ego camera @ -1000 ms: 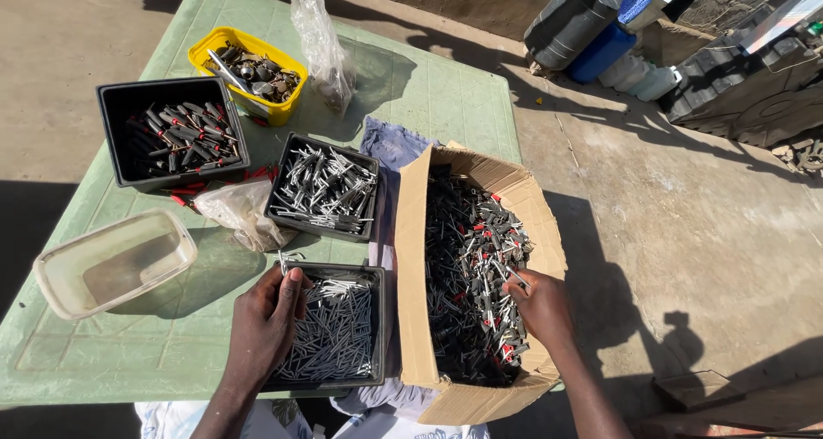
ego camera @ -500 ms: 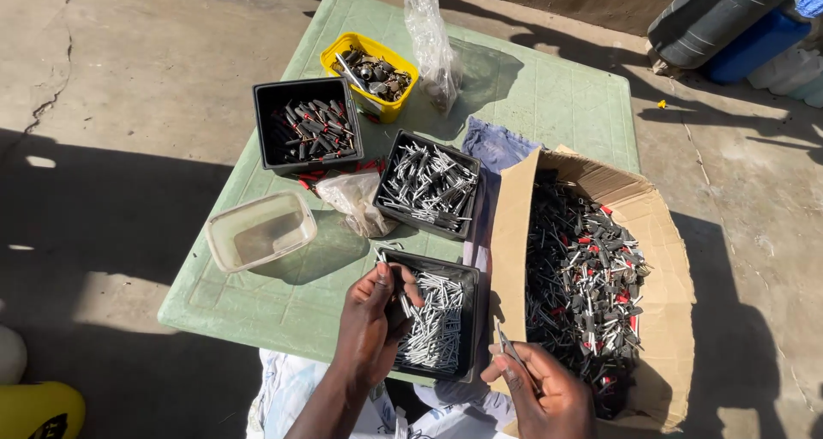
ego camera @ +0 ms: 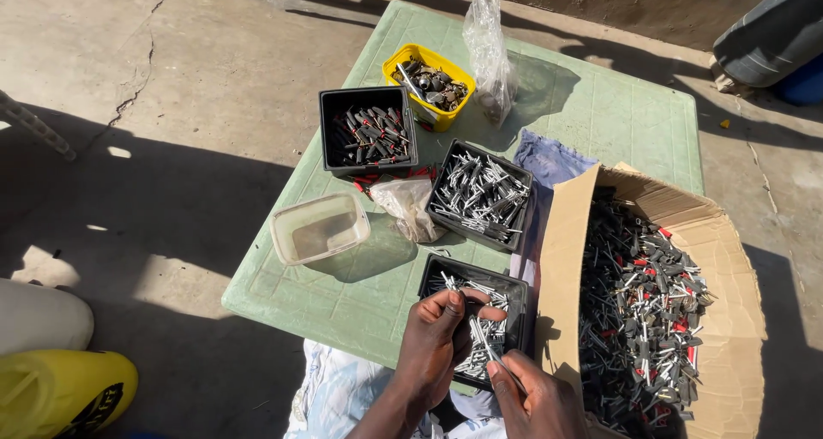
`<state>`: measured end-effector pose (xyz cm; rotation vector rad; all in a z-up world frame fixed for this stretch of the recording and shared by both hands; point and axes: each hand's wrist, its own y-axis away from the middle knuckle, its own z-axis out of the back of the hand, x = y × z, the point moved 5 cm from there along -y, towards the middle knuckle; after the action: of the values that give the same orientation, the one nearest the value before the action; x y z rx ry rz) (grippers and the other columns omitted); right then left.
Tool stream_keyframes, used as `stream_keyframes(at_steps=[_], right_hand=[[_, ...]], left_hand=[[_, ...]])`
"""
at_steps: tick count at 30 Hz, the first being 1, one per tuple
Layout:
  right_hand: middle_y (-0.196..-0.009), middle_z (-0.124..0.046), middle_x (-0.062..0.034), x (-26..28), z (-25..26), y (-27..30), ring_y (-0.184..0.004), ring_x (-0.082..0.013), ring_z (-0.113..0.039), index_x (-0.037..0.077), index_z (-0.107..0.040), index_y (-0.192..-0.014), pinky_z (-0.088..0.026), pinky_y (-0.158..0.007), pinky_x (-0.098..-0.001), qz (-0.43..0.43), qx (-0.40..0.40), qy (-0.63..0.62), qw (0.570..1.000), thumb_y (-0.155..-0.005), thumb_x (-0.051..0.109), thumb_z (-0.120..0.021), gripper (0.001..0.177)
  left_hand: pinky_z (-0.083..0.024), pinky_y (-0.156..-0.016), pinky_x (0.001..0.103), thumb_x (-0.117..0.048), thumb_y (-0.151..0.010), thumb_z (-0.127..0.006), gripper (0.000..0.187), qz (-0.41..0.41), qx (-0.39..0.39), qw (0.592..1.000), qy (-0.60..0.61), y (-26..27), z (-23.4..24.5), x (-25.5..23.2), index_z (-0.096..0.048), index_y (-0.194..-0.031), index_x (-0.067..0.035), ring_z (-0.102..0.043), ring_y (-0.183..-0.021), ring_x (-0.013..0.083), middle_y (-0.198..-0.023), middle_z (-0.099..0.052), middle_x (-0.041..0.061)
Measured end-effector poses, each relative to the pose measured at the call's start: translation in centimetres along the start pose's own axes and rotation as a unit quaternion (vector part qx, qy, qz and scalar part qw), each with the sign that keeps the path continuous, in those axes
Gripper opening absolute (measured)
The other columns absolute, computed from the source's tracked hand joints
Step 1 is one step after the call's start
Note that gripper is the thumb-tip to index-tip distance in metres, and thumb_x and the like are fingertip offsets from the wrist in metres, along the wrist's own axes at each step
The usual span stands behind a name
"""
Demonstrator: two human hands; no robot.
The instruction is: Sorting small cable clips and metal fasteners from a large box into smaller plastic bins
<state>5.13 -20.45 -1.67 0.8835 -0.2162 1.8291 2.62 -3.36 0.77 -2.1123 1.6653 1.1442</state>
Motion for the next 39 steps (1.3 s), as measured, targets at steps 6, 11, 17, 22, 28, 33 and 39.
stream_keyframes(at_steps=[6,11,17,22,28,33,39], right_hand=[[-0.07,-0.027,0.0019,-1.0,0.2,-0.2,-0.065,-0.0114,-0.028,0.016,-0.044,-0.069,-0.03,-0.054,-0.0283,0.045,-0.001,-0.008,0.999,-0.098,0.045,-0.068,0.047],[-0.07,-0.034,0.0023,0.8,1.6,0.7,-0.065,-0.0107,-0.034,0.021,-0.055,-0.072,-0.038,-0.059,-0.0245,-0.089,0.033,0.053,0.994,-0.097,0.048,-0.067,0.039],[-0.071,-0.03,0.0014,0.2,0.7,-0.1,-0.066,-0.012,-0.03,0.017,-0.046,-0.07,-0.036,-0.052,-0.0262,0.004,0.007,0.015,1.0,-0.097,0.041,-0.068,0.043],[-0.147,-0.065,0.0346,5.1,1.6,0.3,-0.04,-0.0184,-0.033,0.017,-0.057,-0.075,-0.039,-0.045,-0.0333,-0.005,-0.021,0.035,0.999,-0.093,0.04,-0.057,0.029],[-0.086,-0.083,0.0078,7.3,0.7,1.2,-0.062,-0.027,-0.062,0.041,-0.06,-0.144,-0.053,-0.064,-0.0335,0.037,-0.1,0.012,0.994,-0.094,0.029,-0.064,0.052],[-0.103,-0.083,0.0015,7.9,0.8,2.1,-0.079,-0.0227,-0.079,0.021,-0.069,-0.128,-0.059,-0.062,-0.0367,0.166,-0.226,0.071,0.957,-0.092,0.015,-0.069,0.037],[-0.097,-0.077,-0.0042,6.8,-0.5,1.5,-0.071,-0.0325,-0.072,0.011,-0.065,-0.101,-0.052,-0.052,-0.0475,0.189,-0.215,0.157,0.945,-0.093,0.014,-0.066,0.008]], left_hand=[[-0.012,-0.038,0.02,-0.044,-0.1,-0.053,0.046,-0.022,0.008,0.999,-0.045,0.2,-0.4,-0.4,-0.068,-0.098,-0.001,-0.016,-0.04,0.0016,-0.085,-0.081,0.021],[-0.009,-0.036,0.022,-0.048,-0.1,-0.052,0.05,-0.03,0.024,0.998,-0.052,0.2,-0.6,-0.9,-0.069,-0.092,-0.002,-0.018,-0.036,0.0015,-0.08,-0.079,0.02],[-0.01,-0.036,0.021,-0.039,-0.103,-0.054,0.042,-0.007,0.038,0.997,-0.073,0.8,-1.4,-1.2,-0.068,-0.086,-0.003,-0.02,-0.037,0.0019,-0.076,-0.078,0.021],[-0.01,-0.037,0.02,-0.042,-0.1,-0.055,0.044,0.01,0.025,0.998,-0.052,0.7,-1.2,-0.8,-0.067,-0.086,-0.003,-0.021,-0.036,0.0021,-0.079,-0.078,0.022],[-0.02,-0.043,0.025,-0.033,-0.103,-0.062,0.038,0.022,-0.022,0.999,-0.04,0.2,1.3,1.8,-0.067,-0.082,-0.002,-0.029,-0.049,0.0073,-0.058,-0.042,-0.001],[-0.01,-0.042,0.025,-0.032,-0.103,-0.063,0.037,0.021,-0.031,0.992,-0.117,0.0,1.7,2.0,-0.066,-0.08,-0.004,-0.021,-0.046,0.0054,-0.053,-0.029,-0.004],[-0.042,-0.057,0.026,-0.025,-0.1,-0.066,0.031,-0.001,0.026,0.975,-0.219,-0.5,1.8,2.0,-0.073,-0.08,-0.003,-0.054,-0.063,0.0096,-0.07,-0.068,0.004]])
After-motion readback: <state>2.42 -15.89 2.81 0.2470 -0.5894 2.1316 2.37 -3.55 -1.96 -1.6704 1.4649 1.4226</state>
